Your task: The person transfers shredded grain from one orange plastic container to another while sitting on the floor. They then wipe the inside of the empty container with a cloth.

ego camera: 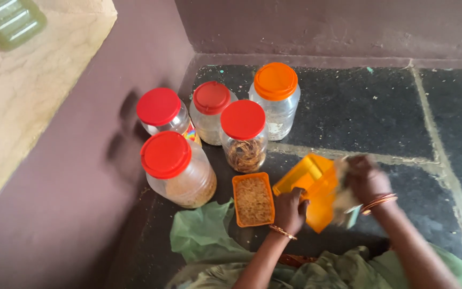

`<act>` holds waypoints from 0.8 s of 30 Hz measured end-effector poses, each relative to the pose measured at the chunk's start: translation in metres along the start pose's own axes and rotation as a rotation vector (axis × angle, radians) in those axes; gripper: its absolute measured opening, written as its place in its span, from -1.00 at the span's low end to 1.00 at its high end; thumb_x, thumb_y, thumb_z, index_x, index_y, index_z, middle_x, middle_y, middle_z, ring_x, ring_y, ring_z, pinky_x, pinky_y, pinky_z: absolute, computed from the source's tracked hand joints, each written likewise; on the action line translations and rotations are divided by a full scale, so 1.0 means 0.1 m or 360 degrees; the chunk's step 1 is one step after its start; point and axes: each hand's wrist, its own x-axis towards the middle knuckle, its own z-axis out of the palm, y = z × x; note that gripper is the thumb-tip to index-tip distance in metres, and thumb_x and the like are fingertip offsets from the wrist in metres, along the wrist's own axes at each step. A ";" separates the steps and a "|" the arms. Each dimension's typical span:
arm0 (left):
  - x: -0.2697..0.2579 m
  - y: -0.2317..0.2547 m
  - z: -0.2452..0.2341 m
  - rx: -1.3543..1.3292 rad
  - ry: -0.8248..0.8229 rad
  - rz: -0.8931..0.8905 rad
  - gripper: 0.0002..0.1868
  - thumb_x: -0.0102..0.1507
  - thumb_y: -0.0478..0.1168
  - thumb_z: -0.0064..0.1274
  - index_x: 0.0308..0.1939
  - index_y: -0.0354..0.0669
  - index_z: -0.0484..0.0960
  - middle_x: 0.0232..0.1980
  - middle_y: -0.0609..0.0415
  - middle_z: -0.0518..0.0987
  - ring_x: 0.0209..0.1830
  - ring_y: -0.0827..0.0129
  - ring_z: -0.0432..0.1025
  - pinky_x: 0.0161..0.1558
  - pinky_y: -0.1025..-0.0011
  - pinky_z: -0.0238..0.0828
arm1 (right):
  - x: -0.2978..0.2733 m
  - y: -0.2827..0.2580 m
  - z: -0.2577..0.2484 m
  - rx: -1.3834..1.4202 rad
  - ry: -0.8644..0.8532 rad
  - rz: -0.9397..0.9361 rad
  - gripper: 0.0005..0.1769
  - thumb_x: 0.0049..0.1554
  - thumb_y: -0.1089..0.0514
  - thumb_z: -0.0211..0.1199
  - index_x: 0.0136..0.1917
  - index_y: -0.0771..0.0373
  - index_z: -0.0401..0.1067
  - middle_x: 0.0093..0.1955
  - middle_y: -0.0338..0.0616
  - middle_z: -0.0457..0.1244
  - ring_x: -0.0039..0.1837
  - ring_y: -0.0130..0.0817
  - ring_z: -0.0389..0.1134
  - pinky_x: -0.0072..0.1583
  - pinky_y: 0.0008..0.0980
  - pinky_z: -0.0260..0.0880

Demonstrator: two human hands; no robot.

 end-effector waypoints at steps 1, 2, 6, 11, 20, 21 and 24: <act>0.05 0.01 -0.09 0.0143 -0.0011 0.0015 -0.67 0.32 -0.19 0.18 0.13 -0.18 0.55 -0.23 -0.15 0.63 -0.12 -0.07 0.51 0.02 0.02 0.38 | 0.09 -0.04 -0.09 -0.0090 0.0089 -0.0110 -0.69 0.07 0.25 0.29 0.11 0.17 0.56 0.19 -0.03 0.34 0.16 -0.10 0.43 0.15 -0.21 0.49; 0.08 0.02 -0.15 0.0180 0.0041 0.0037 -0.67 0.31 -0.20 0.18 0.13 -0.17 0.56 -0.24 -0.14 0.63 -0.13 -0.07 0.51 0.09 -0.02 0.30 | 0.17 -0.08 -0.15 -0.0182 0.0177 -0.0220 -0.68 0.07 0.29 0.27 0.12 0.17 0.58 0.22 -0.01 0.34 0.18 -0.06 0.41 0.17 -0.18 0.47; 0.15 0.05 -0.16 0.0195 0.0170 0.0048 -0.66 0.28 -0.22 0.15 0.14 -0.16 0.58 -0.23 -0.09 0.65 -0.13 -0.03 0.50 0.27 -0.15 0.07 | 0.33 -0.37 -0.01 -0.0591 0.0047 -0.0819 -0.72 -0.08 0.38 0.25 -0.14 0.07 0.58 0.22 -0.27 0.39 0.36 -0.08 0.39 0.25 -0.22 0.49; 0.12 -0.05 -0.10 0.0111 0.0254 0.0079 -0.66 0.32 -0.23 0.13 0.16 -0.20 0.57 -0.14 -0.10 0.66 -0.08 -0.02 0.51 0.28 -0.08 0.13 | 0.06 -0.63 0.36 -0.0076 0.0183 -0.0648 -0.63 -0.06 0.33 0.30 0.06 0.21 0.57 0.24 -0.04 0.33 0.24 -0.03 0.36 0.21 -0.13 0.45; 0.04 -0.06 -0.10 0.0075 0.0353 0.0236 -0.69 0.33 -0.27 0.09 0.16 -0.25 0.56 -0.20 -0.15 0.62 -0.09 -0.07 0.49 0.26 -0.02 0.23 | 0.12 -0.63 0.44 -0.0348 0.0173 -0.1114 -0.66 -0.08 0.24 0.37 0.03 0.18 0.57 0.10 -0.09 0.36 0.19 -0.02 0.37 0.10 -0.09 0.46; 0.04 -0.04 -0.07 0.0074 0.0406 0.0291 -0.67 0.33 -0.27 0.09 0.17 -0.27 0.55 -0.20 -0.16 0.61 -0.10 -0.08 0.48 0.26 -0.02 0.24 | 0.21 -0.56 0.40 -0.0411 0.0240 -0.1001 -0.70 -0.03 0.26 0.38 0.02 0.19 0.56 0.12 -0.06 0.36 0.19 -0.02 0.37 0.11 -0.13 0.47; 0.06 -0.01 -0.05 0.0062 0.0408 0.0328 -0.66 0.35 -0.27 0.08 0.18 -0.29 0.53 -0.22 -0.16 0.61 -0.13 -0.07 0.49 0.25 -0.04 0.24 | 0.33 -0.44 0.25 -0.0150 0.0192 -0.0824 -0.72 0.02 0.25 0.36 0.04 0.21 0.54 0.12 -0.12 0.35 0.24 -0.09 0.38 0.17 -0.24 0.48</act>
